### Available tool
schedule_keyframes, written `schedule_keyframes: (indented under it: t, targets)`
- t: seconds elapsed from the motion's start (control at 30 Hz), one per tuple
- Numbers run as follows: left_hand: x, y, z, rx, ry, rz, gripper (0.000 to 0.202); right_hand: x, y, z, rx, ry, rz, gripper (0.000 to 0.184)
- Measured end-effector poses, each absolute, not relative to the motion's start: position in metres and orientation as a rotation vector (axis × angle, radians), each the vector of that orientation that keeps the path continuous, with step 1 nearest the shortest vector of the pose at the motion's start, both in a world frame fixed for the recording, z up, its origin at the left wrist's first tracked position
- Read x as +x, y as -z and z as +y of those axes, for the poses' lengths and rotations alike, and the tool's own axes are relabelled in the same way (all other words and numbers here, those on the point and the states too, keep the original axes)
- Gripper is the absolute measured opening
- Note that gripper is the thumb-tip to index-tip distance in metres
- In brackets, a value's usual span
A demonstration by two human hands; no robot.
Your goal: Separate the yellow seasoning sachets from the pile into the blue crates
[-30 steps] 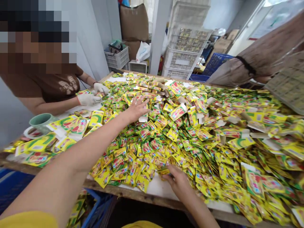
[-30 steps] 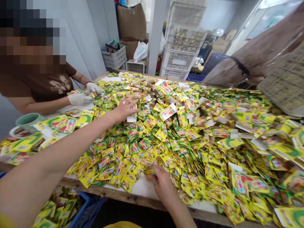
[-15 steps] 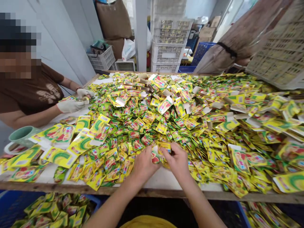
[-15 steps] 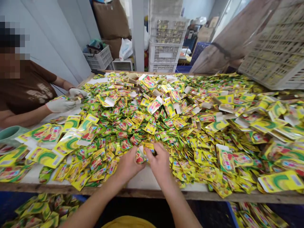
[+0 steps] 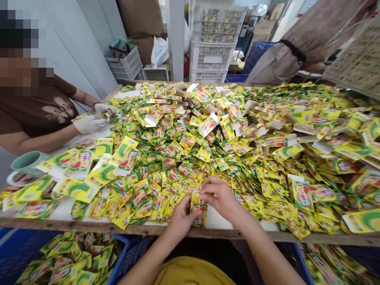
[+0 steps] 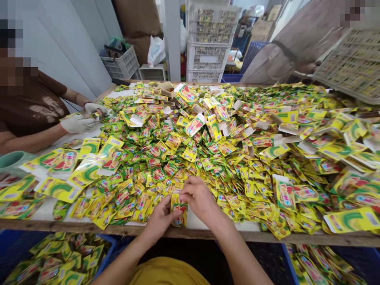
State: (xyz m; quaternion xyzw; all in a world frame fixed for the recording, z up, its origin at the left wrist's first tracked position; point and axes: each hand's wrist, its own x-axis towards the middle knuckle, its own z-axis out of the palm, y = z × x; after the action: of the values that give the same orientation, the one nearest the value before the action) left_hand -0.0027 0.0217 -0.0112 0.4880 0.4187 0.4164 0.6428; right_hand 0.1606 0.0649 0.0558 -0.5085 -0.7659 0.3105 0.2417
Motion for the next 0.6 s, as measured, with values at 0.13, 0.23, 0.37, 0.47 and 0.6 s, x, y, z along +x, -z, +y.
schedule_keyframes:
  t: [0.13, 0.23, 0.37, 0.47, 0.6]
  targets:
    - [-0.007, 0.005, 0.023, 1.064, -0.948, 0.955, 0.035, 0.160, -0.049, 0.053, -1.303, -0.861, -2.321, 0.020]
    - [-0.006, 0.002, 0.025, 1.034, -0.949, 0.957, 0.036, 0.159, -0.050, 0.049, -1.276, -0.926, -2.377, 0.019]
    - [-0.007, 0.001, 0.025, 1.177, -0.908, 1.063, 0.034, 0.150, -0.059, 0.049, -1.364, -0.780, -2.409, 0.011]
    - [-0.009, 0.001, 0.021, 1.232, -0.825, 1.205, 0.035, 0.146, -0.066, 0.040, -1.430, -0.781, -2.374, 0.008]
    - [-0.012, 0.010, 0.029, 1.158, -0.827, 1.243, 0.037, 0.150, -0.039, 0.027, -1.358, -0.923, -1.704, 0.020]
